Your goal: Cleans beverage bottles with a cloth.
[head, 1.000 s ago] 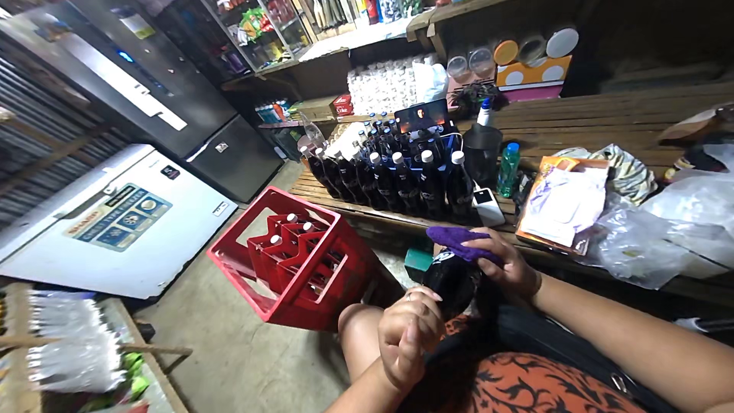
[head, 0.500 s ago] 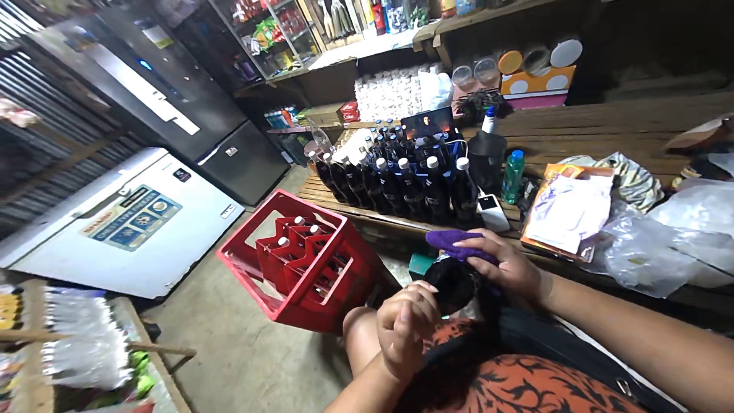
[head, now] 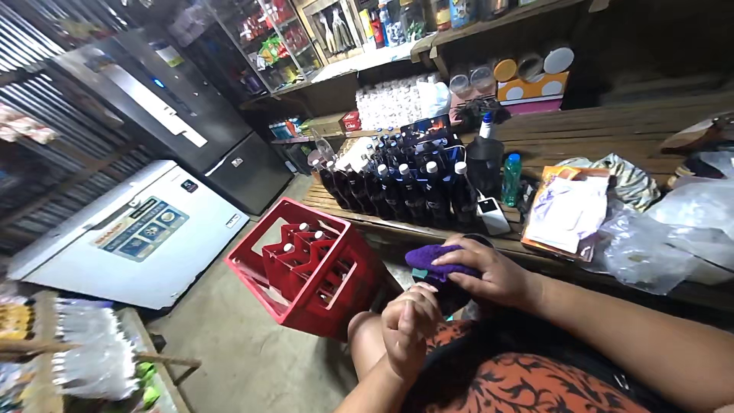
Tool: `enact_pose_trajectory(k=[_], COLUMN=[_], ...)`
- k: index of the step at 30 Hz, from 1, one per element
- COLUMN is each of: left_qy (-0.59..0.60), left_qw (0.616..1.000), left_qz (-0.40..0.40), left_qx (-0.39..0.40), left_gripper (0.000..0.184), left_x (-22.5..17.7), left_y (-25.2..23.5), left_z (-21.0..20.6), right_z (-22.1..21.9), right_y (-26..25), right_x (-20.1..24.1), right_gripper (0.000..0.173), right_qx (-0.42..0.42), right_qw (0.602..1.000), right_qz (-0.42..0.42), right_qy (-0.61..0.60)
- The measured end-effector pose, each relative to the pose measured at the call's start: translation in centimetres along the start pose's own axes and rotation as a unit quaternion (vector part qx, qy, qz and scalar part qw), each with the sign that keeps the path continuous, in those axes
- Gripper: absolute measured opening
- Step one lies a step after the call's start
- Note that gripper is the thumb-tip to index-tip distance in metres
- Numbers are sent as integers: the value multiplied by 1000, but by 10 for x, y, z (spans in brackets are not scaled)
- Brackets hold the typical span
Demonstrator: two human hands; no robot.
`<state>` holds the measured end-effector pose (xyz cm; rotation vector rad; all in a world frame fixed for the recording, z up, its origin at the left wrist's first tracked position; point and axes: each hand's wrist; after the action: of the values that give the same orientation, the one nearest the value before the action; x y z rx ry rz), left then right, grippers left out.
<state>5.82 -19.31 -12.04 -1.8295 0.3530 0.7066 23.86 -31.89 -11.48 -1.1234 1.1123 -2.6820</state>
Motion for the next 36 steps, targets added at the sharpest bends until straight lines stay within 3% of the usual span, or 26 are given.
enact_pose_trajectory(k=[12,36], left_qy=[-9,-35], left_qw=[1000,997], left_qz=[-12,-33], left_qx=[18,62], left_gripper=[50,51], left_x=[1,0], left_y=[-2,-1], left_z=[-1,-5], right_z=[18,17], right_y=[24,35], right_x=[-73,-96], right_gripper=[50,44], right_qx=[-31,-90], right_qw=[995,991], right_qz=[-88,-100], right_qy=[22,-8])
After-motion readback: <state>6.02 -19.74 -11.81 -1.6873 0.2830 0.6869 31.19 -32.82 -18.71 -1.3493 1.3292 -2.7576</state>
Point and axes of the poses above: each hand's wrist, its own y-axis away from the middle knuckle, its own z-axis out of the back of the hand, x = y × z, and after that the axes turned 5 degrees about -x, right-handed
